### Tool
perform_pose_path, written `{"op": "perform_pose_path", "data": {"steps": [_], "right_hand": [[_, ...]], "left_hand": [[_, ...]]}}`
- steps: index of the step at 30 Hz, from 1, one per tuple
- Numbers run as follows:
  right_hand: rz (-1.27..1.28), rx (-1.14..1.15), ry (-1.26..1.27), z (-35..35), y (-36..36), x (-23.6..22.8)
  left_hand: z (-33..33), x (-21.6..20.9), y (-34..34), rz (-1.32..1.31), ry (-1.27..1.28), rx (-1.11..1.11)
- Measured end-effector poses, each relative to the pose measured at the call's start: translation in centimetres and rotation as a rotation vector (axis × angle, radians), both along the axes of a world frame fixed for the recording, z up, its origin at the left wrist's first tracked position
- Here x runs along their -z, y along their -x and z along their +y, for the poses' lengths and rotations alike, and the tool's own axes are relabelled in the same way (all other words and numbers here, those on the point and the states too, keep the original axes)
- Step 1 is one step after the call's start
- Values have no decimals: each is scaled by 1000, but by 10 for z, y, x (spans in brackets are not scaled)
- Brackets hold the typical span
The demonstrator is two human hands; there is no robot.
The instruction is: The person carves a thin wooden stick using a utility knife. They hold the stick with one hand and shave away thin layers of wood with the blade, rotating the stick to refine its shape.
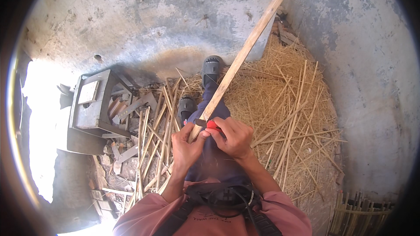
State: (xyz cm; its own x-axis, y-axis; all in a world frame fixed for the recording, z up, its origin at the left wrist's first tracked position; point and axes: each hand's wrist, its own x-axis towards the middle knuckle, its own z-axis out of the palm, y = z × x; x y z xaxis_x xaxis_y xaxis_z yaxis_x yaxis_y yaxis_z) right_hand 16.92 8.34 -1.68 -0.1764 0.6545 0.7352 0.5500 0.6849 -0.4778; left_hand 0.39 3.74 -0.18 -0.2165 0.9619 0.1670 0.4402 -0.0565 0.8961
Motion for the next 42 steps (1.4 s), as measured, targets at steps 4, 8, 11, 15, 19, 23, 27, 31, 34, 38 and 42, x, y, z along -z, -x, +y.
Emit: {"op": "perform_pose_path", "data": {"steps": [4, 8, 11, 15, 19, 23, 27, 31, 34, 38, 42], "right_hand": [[8, 30, -26, 1, 0, 3], [-1, 59, -49, 2, -2, 2], [-26, 59, -56, 1, -2, -3], [383, 239, 208, 18, -24, -2], [592, 208, 384, 48, -70, -15], [613, 80, 449, 39, -61, -7], [656, -132, 555, 23, -40, -9], [708, -251, 618, 23, -15, -12], [746, -286, 712, 26, -11, -17], [734, -273, 713, 30, -14, -13], [671, -242, 700, 33, -17, -11]], "left_hand": [[1, 1, -3, -53, -8, 7], [0, -1, -3, -2, 20, 6], [-2, 5, -3, -24, 48, 1], [-10, 7, 6, -73, 89, -29], [-16, 4, 9, -55, 97, -11], [-6, -5, 16, -66, 80, 101], [3, 7, 28, -260, 176, 235], [2, 16, 32, -423, 309, 401], [2, 16, 30, -534, 395, 508], [1, 8, 26, -462, 354, 594], [2, 0, 21, -517, 346, 571]]}}
